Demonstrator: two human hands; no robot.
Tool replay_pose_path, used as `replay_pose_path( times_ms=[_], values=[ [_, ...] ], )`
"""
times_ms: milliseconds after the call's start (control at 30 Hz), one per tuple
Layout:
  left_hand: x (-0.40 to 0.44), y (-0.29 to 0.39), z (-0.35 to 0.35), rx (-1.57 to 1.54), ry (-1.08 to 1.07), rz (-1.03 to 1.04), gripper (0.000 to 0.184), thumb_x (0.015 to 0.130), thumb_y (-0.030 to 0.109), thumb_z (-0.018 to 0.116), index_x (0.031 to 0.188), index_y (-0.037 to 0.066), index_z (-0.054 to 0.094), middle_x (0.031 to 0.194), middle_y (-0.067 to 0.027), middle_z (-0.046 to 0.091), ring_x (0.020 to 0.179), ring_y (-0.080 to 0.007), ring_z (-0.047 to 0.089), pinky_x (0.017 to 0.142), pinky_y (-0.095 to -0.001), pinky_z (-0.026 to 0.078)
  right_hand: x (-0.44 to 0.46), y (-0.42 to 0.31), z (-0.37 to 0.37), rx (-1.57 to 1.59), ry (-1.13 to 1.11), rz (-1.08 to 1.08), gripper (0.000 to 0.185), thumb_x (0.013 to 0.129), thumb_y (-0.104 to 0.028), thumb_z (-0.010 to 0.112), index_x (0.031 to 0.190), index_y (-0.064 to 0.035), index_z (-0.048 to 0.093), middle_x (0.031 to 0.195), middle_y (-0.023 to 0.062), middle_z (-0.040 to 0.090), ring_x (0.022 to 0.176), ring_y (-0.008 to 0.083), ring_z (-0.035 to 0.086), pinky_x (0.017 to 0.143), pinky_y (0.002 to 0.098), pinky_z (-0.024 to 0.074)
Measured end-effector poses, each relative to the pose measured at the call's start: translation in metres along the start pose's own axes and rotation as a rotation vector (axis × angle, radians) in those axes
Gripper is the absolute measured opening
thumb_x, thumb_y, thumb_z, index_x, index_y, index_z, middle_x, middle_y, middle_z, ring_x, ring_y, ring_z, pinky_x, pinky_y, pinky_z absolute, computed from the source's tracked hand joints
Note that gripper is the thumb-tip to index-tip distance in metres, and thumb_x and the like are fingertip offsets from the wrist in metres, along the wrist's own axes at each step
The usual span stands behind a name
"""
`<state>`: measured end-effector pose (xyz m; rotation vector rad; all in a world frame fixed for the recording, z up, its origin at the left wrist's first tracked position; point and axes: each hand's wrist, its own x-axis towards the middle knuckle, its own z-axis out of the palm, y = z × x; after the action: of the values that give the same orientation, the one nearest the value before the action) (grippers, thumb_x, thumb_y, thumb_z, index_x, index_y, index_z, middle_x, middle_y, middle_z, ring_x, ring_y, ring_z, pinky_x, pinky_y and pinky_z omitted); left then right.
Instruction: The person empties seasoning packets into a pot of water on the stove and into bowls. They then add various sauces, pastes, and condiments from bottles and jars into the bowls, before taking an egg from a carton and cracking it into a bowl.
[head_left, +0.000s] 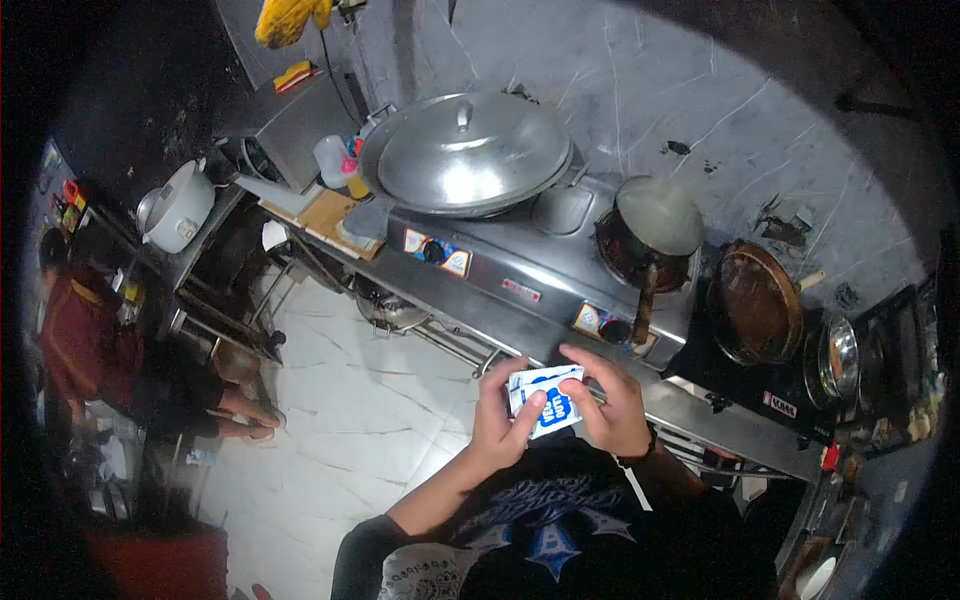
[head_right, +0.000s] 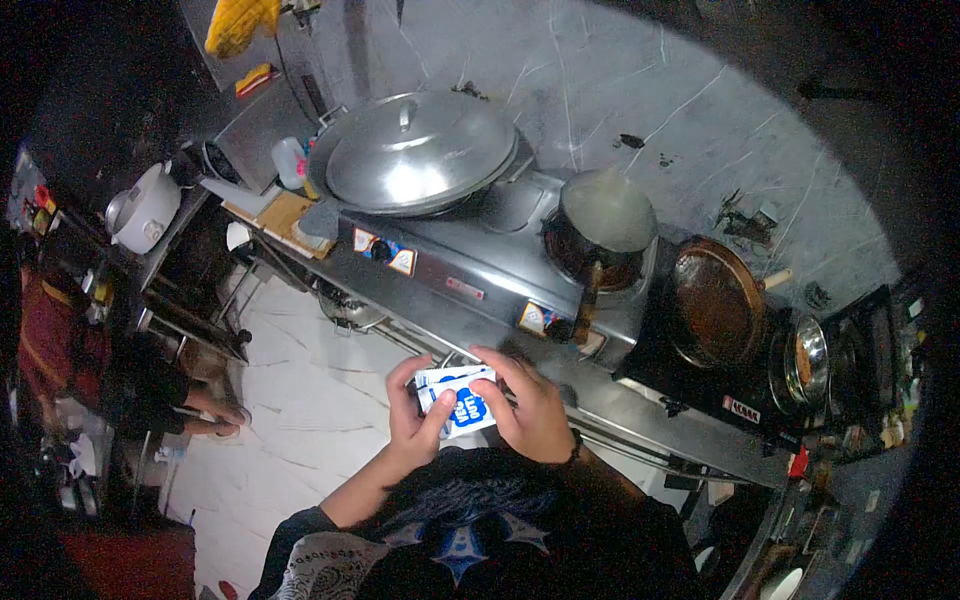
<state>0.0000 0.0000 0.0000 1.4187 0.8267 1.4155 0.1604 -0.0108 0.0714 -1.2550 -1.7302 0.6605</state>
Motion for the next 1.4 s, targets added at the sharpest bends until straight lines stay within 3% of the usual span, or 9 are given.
replay_pose_path(
  times_ms=[67,367,567,733,900,1033,1067,1300,1400],
  values=[
    [0.002,0.001,-0.001,0.189,-0.035,0.133,0.037,0.089,0.012,0.061,0.117,-0.002,0.041,0.107,-0.0207,0.058,0.091,-0.0217,0.059,0.08,-0.0317,0.046,0.004,-0.005,0.002,-0.013,0.107,-0.064,0.029,0.084,-0.007,0.063,0.113,-0.0055,0.061,0.089,0.0161,0.064,0.078,0.0247,0.065,0.069,0.0296,0.0501],
    [0.076,0.006,0.099,0.055,-0.131,0.084,0.03,0.088,0.005,0.058,0.112,0.001,0.04,0.108,-0.0138,0.052,0.097,-0.0171,0.051,0.087,-0.0297,0.041,0.03,0.05,-0.095,0.006,0.193,-0.069,0.017,0.082,-0.004,0.063,0.097,0.0006,0.067,0.089,0.0137,0.067,0.075,0.0217,0.065,0.067,0.0279,0.0497],
    [0.127,0.005,0.121,0.173,-0.213,0.115,0.012,0.084,0.009,0.066,0.094,0.004,0.069,0.087,-0.0117,0.069,0.077,-0.0185,0.067,0.068,-0.0279,0.051,0.04,0.068,-0.116,-0.081,0.306,-0.046,0.016,0.082,-0.006,0.064,0.097,-0.0013,0.067,0.089,0.0126,0.069,0.078,0.0191,0.066,0.068,0.0271,0.0506],
    [0.178,-0.014,0.124,0.349,-0.494,0.414,0.012,0.084,0.009,0.061,0.094,0.005,0.067,0.087,-0.0109,0.067,0.073,-0.0257,0.065,0.067,-0.0334,0.052,0.065,0.078,-0.148,-0.383,0.081,-0.057,0.019,0.084,-0.02,0.064,0.096,-0.0054,0.065,0.088,0.0152,0.065,0.076,0.0341,0.063,0.067,0.0397,0.0508],
    [0.23,-0.018,0.133,0.343,-0.661,0.606,0.011,0.081,0.006,0.059,0.089,0.007,0.067,0.08,-0.0097,0.066,0.07,-0.0279,0.063,0.065,-0.0362,0.051,0.105,0.078,-0.172,-0.595,-0.162,0.027,0.016,0.078,-0.016,0.065,0.09,-0.0067,0.067,0.088,0.0117,0.065,0.078,0.0314,0.062,0.067,0.0405,0.0501],
    [0.268,-0.03,0.147,0.246,-0.546,0.259,0.009,0.081,0.009,0.062,0.082,0.004,0.069,0.074,-0.0122,0.066,0.068,-0.0242,0.067,0.059,-0.0329,0.049,0.131,0.102,-0.164,-0.745,-0.047,-0.167,0.028,0.063,-0.007,0.065,0.092,-0.0077,0.067,0.084,0.0082,0.063,0.076,0.0293,0.061,0.066,0.0381,0.0506],
    [0.28,-0.038,0.152,0.252,-0.571,0.106,0.01,0.08,0.008,0.066,0.083,-0.001,0.07,0.076,-0.0101,0.07,0.069,-0.0098,0.063,0.063,-0.0258,0.048,0.137,0.113,-0.163,-0.801,0.007,-0.245,0.031,0.062,-0.008,0.065,0.093,-0.0078,0.066,0.083,0.0073,0.062,0.075,0.0283,0.061,0.066,0.0375,0.0507],
    [0.338,-0.121,0.185,-0.015,-0.67,-0.26,0.011,0.078,0.009,0.065,0.08,-0.001,0.069,0.073,-0.0015,0.066,0.068,-0.0087,0.058,0.063,-0.0233,0.045,0.164,0.173,-0.165,-1.065,0.11,-0.446,0.046,0.06,-0.012,0.065,0.105,-0.0051,0.062,0.082,0.005,0.06,0.072,0.0256,0.061,0.06,0.0363,0.0508],
    [0.356,-0.133,0.209,0.512,-0.659,0.174,0.014,0.075,0.01,0.06,0.075,-0.002,0.067,0.076,-0.0147,0.067,0.069,-0.0256,0.063,0.065,-0.0338,0.049,0.179,0.201,-0.169,-0.957,0.119,-0.105,0.026,0.064,-0.016,0.062,0.086,-0.0026,0.067,0.077,0.0114,0.062,0.071,0.0318,0.062,0.062,0.0413,0.0508]
  ],
)
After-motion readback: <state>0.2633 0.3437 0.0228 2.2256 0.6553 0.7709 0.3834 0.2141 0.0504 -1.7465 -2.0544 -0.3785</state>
